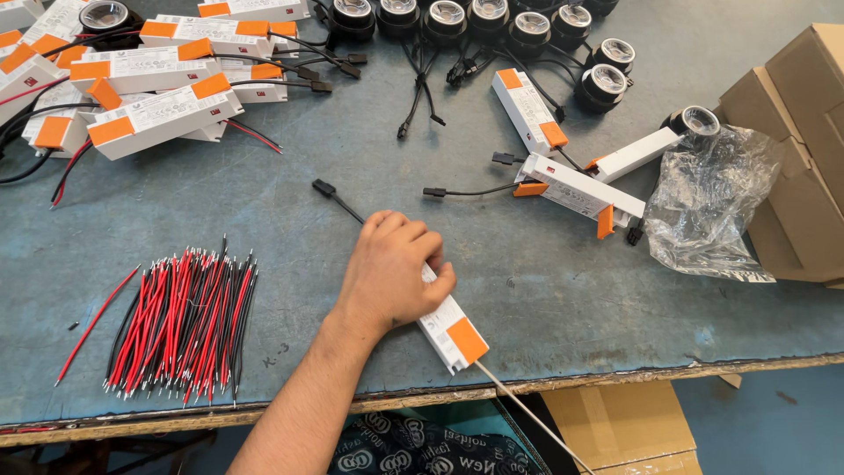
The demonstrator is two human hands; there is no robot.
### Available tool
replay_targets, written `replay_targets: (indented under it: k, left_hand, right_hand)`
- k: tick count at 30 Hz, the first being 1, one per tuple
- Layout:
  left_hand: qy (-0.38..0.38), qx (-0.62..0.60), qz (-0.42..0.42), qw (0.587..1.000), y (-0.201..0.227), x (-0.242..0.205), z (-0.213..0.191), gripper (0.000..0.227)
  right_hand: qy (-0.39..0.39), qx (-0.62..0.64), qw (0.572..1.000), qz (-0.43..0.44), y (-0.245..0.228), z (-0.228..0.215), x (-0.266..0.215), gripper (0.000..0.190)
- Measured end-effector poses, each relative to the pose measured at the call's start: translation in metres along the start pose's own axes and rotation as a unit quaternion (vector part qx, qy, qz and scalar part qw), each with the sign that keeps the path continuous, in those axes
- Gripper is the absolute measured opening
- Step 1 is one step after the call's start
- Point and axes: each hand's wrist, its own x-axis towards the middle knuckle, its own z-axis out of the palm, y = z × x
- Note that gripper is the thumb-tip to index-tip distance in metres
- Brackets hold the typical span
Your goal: The person assembles small white rectangular electronic modules by inserting red and black wires into terminal blocks and tightening them with a green screwdriver. They handle multiple modules and wires, placing completed units aside on the table.
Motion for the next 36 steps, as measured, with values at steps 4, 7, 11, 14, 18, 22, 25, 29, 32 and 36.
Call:
replay_targets:
  k: [4, 7, 11, 14, 18, 22, 25, 29, 32, 36]
  left_hand:
    - [0.051, 0.027, 0.025, 0.998, 0.000, 0.000, -0.002, 0.026]
    - [0.024, 0.033, 0.045, 0.998, 0.004, 0.001, -0.002, 0.034]
    - [0.010, 0.001, 0.039, 0.999, 0.006, 0.004, -0.004, 0.028]
    - [-0.025, 0.001, 0.023, 0.999, 0.000, 0.009, -0.006, 0.023]
    - [-0.031, 0.005, 0.038, 0.999, -0.001, 0.010, -0.004, 0.021]
    - [-0.021, -0.011, 0.047, 0.999, -0.001, 0.008, -0.001, 0.021]
    - [-0.033, -0.002, 0.068, 0.997, -0.003, 0.008, 0.002, 0.026]
    - [-0.027, -0.041, 0.048, 0.998, -0.004, 0.007, 0.000, 0.046]
    - [-0.021, -0.056, 0.059, 0.996, -0.005, 0.005, -0.007, 0.056]
    - [-0.010, -0.055, 0.131, 0.990, 0.001, 0.003, -0.016, 0.067]
  right_hand:
    - [0.011, -0.060, 0.997, -0.053, -0.012, 0.001, 0.004, 0.044]
    - [0.025, -0.112, 0.985, -0.129, -0.029, 0.011, 0.003, 0.046]
    - [0.044, -0.198, 0.968, -0.150, -0.054, 0.029, -0.007, 0.049]
    - [0.051, -0.246, 0.964, -0.087, -0.072, 0.032, -0.016, 0.050]
    - [0.096, -0.264, 0.940, -0.196, -0.100, 0.022, -0.040, 0.046]
    - [0.002, -0.429, 0.902, -0.041, -0.174, -0.021, -0.072, 0.065]
    - [-0.001, -0.564, 0.819, -0.102, -0.233, -0.037, -0.109, 0.065]
    - [-0.011, -0.656, 0.744, -0.124, -0.288, -0.045, -0.139, 0.064]
    - [-0.026, -0.628, 0.765, -0.137, -0.296, -0.064, -0.135, 0.059]
    - [-0.019, -0.498, 0.846, -0.190, -0.264, -0.110, -0.101, 0.051]
